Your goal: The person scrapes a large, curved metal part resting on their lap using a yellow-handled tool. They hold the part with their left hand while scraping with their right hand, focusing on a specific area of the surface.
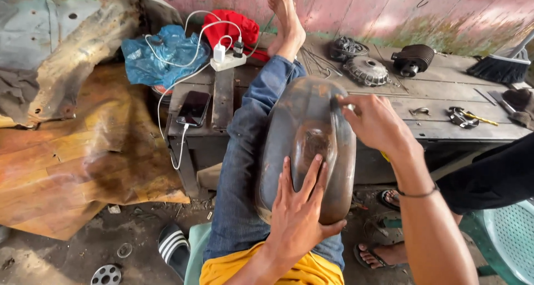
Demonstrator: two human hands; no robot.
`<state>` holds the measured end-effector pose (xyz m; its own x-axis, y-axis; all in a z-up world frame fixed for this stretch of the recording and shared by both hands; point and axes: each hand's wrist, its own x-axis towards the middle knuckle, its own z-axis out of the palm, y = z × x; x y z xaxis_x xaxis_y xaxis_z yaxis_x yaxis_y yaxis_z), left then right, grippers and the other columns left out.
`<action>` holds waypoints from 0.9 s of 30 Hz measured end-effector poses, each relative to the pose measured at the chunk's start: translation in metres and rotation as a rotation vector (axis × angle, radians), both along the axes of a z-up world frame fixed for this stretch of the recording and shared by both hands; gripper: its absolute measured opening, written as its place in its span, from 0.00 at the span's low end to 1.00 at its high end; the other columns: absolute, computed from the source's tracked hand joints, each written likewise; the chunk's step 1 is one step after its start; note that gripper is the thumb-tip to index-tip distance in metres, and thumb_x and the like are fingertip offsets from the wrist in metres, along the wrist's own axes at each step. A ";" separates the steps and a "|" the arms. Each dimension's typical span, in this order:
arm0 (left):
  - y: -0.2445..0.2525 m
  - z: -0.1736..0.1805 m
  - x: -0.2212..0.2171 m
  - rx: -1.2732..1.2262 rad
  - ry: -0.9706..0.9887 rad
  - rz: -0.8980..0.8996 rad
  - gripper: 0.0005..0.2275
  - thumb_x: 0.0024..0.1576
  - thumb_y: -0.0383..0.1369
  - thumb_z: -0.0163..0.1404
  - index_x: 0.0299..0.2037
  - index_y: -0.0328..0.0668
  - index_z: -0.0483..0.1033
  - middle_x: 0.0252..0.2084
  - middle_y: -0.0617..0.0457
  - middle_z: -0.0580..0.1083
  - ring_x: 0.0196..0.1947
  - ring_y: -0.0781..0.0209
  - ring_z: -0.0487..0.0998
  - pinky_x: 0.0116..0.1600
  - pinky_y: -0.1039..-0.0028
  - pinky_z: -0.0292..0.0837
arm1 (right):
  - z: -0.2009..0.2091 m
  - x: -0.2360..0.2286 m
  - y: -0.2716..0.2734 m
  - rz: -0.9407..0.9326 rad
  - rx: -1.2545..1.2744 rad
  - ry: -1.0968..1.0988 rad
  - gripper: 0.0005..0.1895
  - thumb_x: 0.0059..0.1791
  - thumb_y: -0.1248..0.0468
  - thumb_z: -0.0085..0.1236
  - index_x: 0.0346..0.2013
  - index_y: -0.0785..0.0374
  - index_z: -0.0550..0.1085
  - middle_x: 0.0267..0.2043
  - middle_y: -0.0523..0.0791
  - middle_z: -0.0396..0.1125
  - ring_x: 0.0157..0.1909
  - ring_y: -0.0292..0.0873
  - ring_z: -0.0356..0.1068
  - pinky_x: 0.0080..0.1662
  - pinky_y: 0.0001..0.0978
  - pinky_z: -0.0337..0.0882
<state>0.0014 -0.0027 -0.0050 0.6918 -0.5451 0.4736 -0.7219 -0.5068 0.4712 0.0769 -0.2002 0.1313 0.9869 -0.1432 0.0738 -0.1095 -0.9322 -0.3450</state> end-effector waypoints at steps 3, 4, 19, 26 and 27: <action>-0.001 -0.002 0.005 -0.024 -0.045 0.054 0.50 0.46 0.57 0.68 0.75 0.43 0.56 0.79 0.57 0.51 0.74 0.19 0.46 0.68 0.41 0.58 | -0.018 0.030 -0.002 -0.008 -0.013 -0.204 0.19 0.56 0.64 0.45 0.57 0.64 0.77 0.16 0.50 0.66 0.17 0.47 0.59 0.32 0.42 0.62; 0.001 0.000 0.002 -0.021 -0.049 0.048 0.50 0.46 0.57 0.68 0.75 0.43 0.56 0.79 0.57 0.51 0.74 0.19 0.46 0.68 0.41 0.58 | -0.019 0.022 -0.005 -0.014 -0.011 -0.207 0.19 0.56 0.64 0.45 0.57 0.64 0.77 0.16 0.50 0.66 0.17 0.47 0.59 0.32 0.42 0.62; 0.002 0.005 0.001 -0.027 -0.036 0.040 0.53 0.40 0.55 0.73 0.74 0.42 0.57 0.79 0.56 0.53 0.75 0.22 0.45 0.71 0.44 0.55 | 0.004 -0.009 0.014 -0.093 0.011 0.077 0.22 0.55 0.61 0.40 0.62 0.60 0.72 0.60 0.54 0.70 0.64 0.70 0.59 0.56 0.64 0.62; 0.005 0.010 0.005 -0.059 -0.034 0.043 0.53 0.40 0.52 0.74 0.74 0.41 0.57 0.78 0.54 0.54 0.74 0.19 0.46 0.70 0.43 0.56 | 0.002 -0.010 0.019 -0.030 0.059 -0.116 0.19 0.57 0.65 0.45 0.61 0.67 0.74 0.14 0.49 0.65 0.14 0.44 0.53 0.25 0.42 0.57; 0.005 0.009 0.001 -0.039 -0.009 0.026 0.54 0.40 0.52 0.74 0.75 0.45 0.55 0.78 0.55 0.53 0.74 0.21 0.45 0.69 0.43 0.57 | 0.003 -0.029 0.023 -0.102 0.049 0.011 0.21 0.56 0.63 0.44 0.63 0.62 0.73 0.10 0.48 0.59 0.14 0.46 0.48 0.26 0.44 0.51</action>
